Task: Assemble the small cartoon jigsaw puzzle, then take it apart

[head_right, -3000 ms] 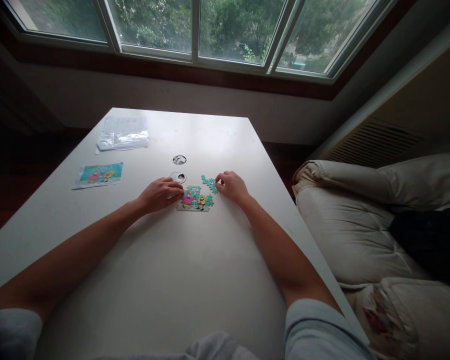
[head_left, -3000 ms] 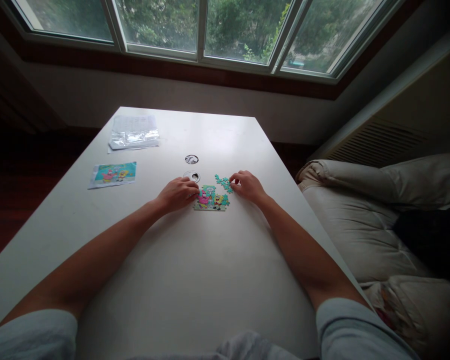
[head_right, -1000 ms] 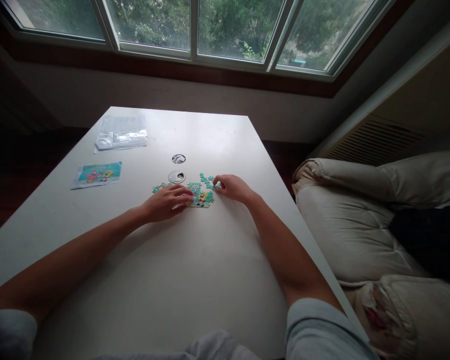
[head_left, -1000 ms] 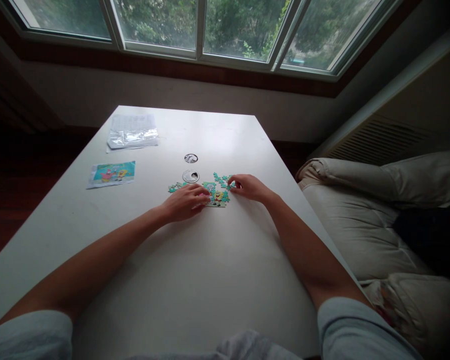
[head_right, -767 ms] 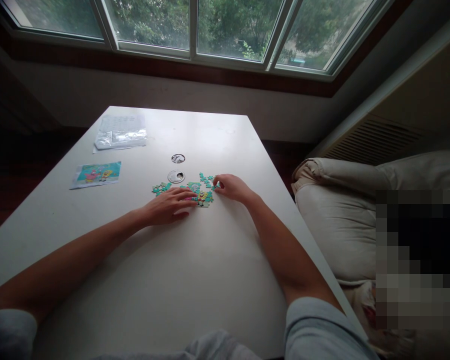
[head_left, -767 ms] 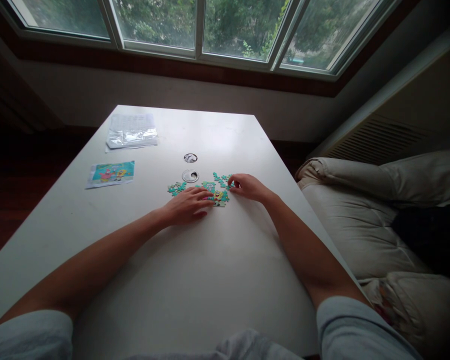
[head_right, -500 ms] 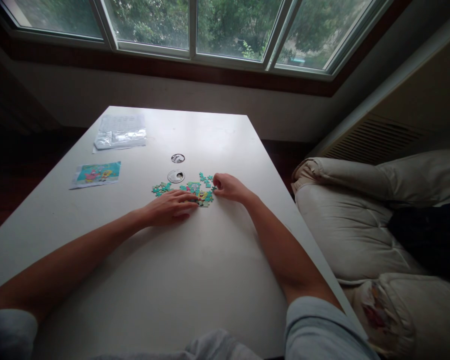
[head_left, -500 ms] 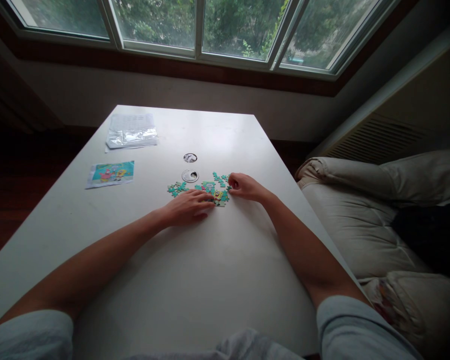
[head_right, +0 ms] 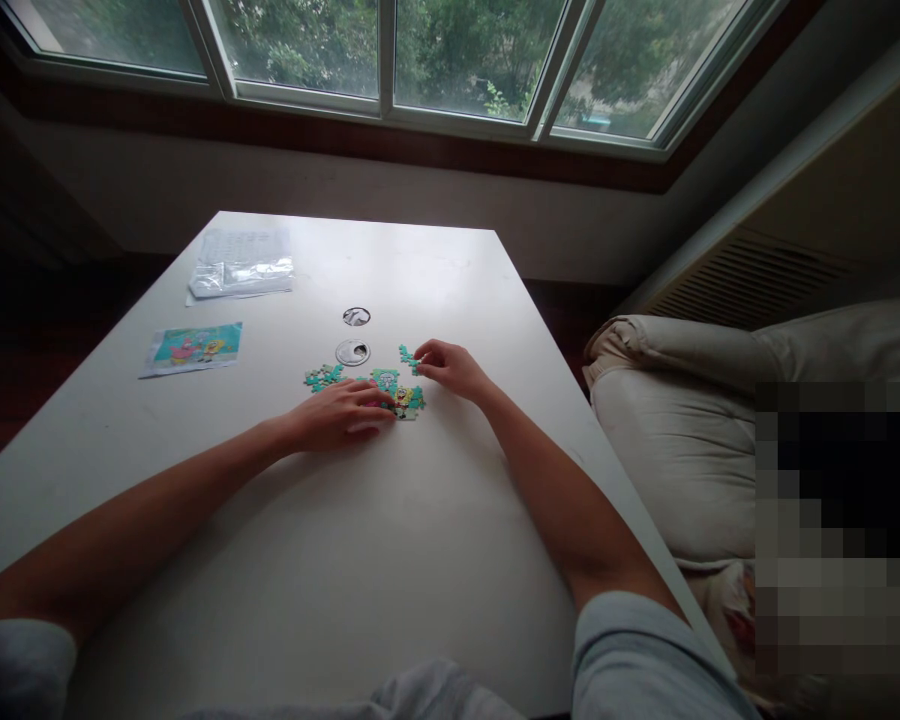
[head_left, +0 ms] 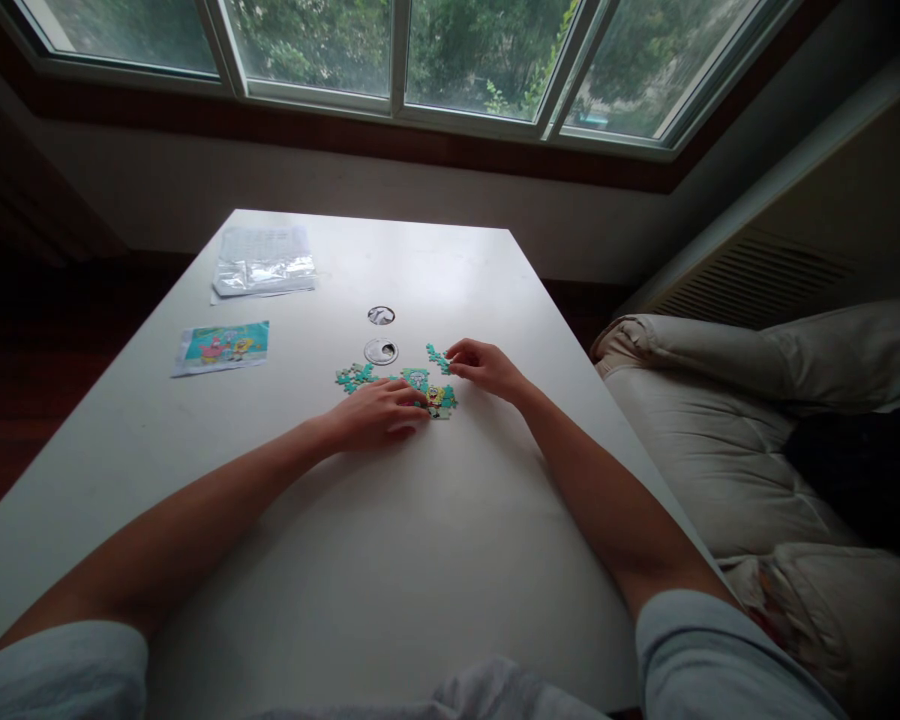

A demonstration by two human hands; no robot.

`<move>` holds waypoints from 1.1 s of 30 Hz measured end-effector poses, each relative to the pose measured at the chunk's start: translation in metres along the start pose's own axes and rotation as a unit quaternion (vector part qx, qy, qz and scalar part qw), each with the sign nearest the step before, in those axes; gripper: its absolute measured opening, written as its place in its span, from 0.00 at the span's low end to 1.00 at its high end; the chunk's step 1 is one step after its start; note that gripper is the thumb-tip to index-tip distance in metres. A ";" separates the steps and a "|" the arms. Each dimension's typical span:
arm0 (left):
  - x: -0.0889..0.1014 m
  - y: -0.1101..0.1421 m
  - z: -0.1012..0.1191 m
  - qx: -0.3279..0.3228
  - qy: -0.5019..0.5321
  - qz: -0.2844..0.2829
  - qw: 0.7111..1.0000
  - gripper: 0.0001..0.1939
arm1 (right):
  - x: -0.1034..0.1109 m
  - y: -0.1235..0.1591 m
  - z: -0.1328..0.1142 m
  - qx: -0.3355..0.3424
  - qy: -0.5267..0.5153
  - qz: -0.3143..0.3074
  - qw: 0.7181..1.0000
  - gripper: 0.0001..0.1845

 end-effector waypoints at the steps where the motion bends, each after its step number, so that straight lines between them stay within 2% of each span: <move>1: 0.000 0.000 0.000 -0.002 0.002 -0.001 1.000 0.16 | -0.002 0.000 0.000 -0.009 -0.027 0.001 1.000 0.18; 4: 0.000 0.000 0.000 -0.004 0.006 0.001 1.000 0.15 | -0.006 0.000 0.000 -0.034 -0.079 0.008 0.996 0.19; 12: -0.003 0.001 -0.001 -0.003 -0.005 -0.009 1.000 0.14 | -0.009 0.002 0.001 -0.079 -0.119 0.011 0.990 0.18; 33: -0.006 0.001 -0.003 -0.005 -0.004 0.003 1.000 0.14 | -0.013 0.003 -0.002 -0.081 -0.125 -0.001 0.989 0.18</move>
Point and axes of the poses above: each hand's wrist, its own y-axis away from the middle knuckle, its own x-axis out of the back of the hand, z = x × y, the point moved 6 cm from there along -y, towards the middle knuckle, and after that the axes turned 8 degrees about z, right-handed, at the moved point
